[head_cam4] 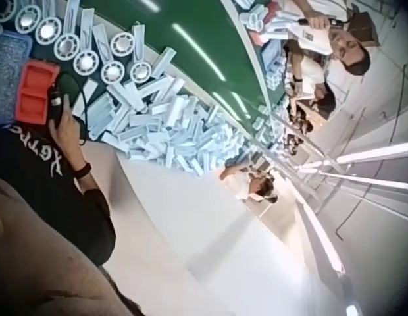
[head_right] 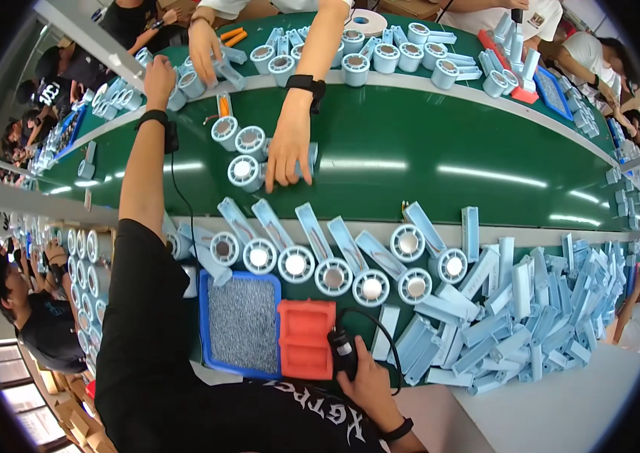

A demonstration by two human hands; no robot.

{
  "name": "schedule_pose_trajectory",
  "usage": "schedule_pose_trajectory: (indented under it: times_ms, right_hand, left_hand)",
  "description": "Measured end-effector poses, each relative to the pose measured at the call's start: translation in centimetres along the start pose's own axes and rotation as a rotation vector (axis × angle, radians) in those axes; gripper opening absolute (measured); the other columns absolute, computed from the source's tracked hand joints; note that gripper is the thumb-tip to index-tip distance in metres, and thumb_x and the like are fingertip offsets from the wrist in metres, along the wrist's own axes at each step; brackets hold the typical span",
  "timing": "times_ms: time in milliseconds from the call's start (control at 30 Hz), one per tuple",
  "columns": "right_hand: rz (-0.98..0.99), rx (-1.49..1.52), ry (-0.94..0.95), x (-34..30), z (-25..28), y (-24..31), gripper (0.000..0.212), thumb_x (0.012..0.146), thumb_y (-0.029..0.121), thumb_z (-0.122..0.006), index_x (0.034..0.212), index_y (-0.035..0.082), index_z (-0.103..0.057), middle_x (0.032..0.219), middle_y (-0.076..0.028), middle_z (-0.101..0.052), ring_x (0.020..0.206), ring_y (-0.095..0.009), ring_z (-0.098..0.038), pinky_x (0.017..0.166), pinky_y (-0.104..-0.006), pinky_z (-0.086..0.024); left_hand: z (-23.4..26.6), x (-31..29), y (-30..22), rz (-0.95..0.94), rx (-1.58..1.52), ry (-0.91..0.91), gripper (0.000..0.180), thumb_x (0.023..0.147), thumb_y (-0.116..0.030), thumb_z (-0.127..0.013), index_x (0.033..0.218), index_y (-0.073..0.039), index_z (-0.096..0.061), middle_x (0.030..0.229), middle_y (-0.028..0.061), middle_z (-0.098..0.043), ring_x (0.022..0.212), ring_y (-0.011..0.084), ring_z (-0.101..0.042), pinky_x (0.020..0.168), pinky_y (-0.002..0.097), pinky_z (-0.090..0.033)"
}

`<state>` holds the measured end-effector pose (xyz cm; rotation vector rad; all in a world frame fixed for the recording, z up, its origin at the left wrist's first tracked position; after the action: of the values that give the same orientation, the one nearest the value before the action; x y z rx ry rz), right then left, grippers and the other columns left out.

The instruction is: The person moves a red stool and sits down, then places blue plastic parts into a red mold. They pick up screws from a blue tray and use a power drill to drive them into the parts before placing the finished pieces on the table.

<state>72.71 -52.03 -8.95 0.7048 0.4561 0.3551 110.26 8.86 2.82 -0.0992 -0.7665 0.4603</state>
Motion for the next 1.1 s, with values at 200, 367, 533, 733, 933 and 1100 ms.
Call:
schedule_pose_trajectory:
  times_ms: [200,367,533,733,933,1100]
  right_hand:
    - [0.111,-0.046,-0.120,-0.2,0.6,2.0,0.072,0.077,0.012,-0.062,0.137,0.004,-0.023,0.094,-0.023,-0.049,0.061,-0.039,-0.056,0.052,-0.0451,-0.047]
    - [0.069,-0.144,-0.069,0.4,0.3,3.4,0.072,0.080,0.010,-0.057,0.140,0.007,-0.018,0.097,-0.025,-0.048,0.065,-0.041,-0.056,0.054,-0.0466,-0.046]
    - [0.142,-0.191,-0.127,-0.6,1.2,4.6,0.074,0.080,0.011,-0.058,0.141,0.010,-0.016,0.095,-0.024,-0.050,0.066,-0.040,-0.056,0.056,-0.0446,-0.047]
    - [0.308,-0.410,-0.230,-1.4,1.9,5.5,0.077,0.078,0.016,-0.062,0.141,0.010,-0.018,0.086,-0.020,-0.054,0.067,-0.038,-0.058,0.055,-0.0432,-0.047]
    - [0.134,-0.464,-0.057,-0.6,1.7,4.6,0.079,0.075,0.023,-0.066,0.140,0.013,-0.022,0.081,-0.018,-0.056,0.069,-0.036,-0.060,0.058,-0.0430,-0.047]
    - [0.147,-0.509,-0.055,-0.9,1.8,4.6,0.078,0.074,0.026,-0.067,0.140,0.015,-0.025,0.082,-0.018,-0.057,0.071,-0.035,-0.060,0.059,-0.0432,-0.047]
  left_hand:
    - [9.4,0.2,-2.7,0.066,0.238,0.375,0.040,0.077,-0.043,-0.057,0.097,-0.009,-0.066,0.084,0.0166,-0.066,0.087,0.0330,-0.063,0.078,0.0402,-0.047]
    - [32.1,-12.0,-16.4,-0.023,-0.168,0.465,0.044,0.077,-0.032,-0.063,0.107,-0.001,-0.059,0.091,0.0118,-0.062,0.085,0.0245,-0.058,0.075,0.0341,-0.046]
    - [48.0,-25.1,-22.4,-0.257,-0.405,0.335,0.047,0.082,-0.033,-0.060,0.119,-0.004,-0.055,0.100,0.0088,-0.062,0.094,0.0162,-0.057,0.078,0.0275,-0.043]
    - [49.0,-37.4,-20.9,-0.292,-0.342,0.555,0.052,0.074,-0.025,-0.068,0.119,-0.006,-0.051,0.101,0.0096,-0.060,0.095,0.0226,-0.057,0.081,0.0321,-0.042]
    - [38.7,-46.8,-15.5,-0.209,-0.163,1.024,0.048,0.076,-0.024,-0.067,0.118,-0.009,-0.051,0.105,0.0137,-0.059,0.096,0.0301,-0.057,0.080,0.0383,-0.045]
    - [31.3,-43.8,-17.5,-0.287,-0.355,0.931,0.041,0.078,-0.023,-0.064,0.115,-0.008,-0.054,0.104,0.0137,-0.060,0.095,0.0302,-0.057,0.079,0.0388,-0.046]
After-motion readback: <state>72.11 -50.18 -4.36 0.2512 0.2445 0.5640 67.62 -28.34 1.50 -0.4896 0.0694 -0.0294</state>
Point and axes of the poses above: each hand's wrist, its own x-axis towards the middle knuckle, its own z-axis out of the back of the hand, y = z × x, the point moved 10 cm from there along x, towards the middle knuckle
